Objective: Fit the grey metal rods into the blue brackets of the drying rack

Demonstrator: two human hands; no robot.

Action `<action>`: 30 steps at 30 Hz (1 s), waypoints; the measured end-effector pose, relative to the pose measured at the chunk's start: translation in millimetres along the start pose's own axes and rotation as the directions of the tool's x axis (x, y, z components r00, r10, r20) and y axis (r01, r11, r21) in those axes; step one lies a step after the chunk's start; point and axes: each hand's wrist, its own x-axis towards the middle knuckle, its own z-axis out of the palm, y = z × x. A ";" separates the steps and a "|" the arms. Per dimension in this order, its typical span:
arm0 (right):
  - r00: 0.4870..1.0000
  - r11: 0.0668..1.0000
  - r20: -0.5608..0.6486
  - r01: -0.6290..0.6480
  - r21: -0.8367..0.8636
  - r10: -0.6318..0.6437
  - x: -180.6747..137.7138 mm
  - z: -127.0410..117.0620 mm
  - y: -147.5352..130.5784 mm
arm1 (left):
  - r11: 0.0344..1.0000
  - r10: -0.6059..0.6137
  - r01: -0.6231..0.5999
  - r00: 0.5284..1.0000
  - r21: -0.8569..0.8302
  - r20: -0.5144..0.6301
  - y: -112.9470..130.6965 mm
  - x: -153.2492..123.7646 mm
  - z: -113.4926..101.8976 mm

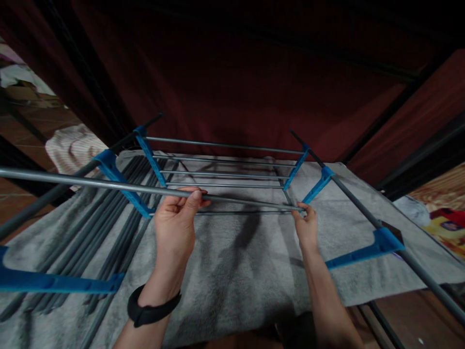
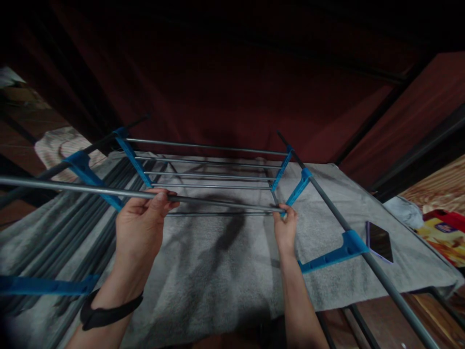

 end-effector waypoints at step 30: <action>0.729 0.417 0.311 -0.629 0.656 0.610 6.9 17.1 0.8 | 0.883 -0.465 0.411 0.834 -0.229 -0.296 -54.1 12.1 -34.3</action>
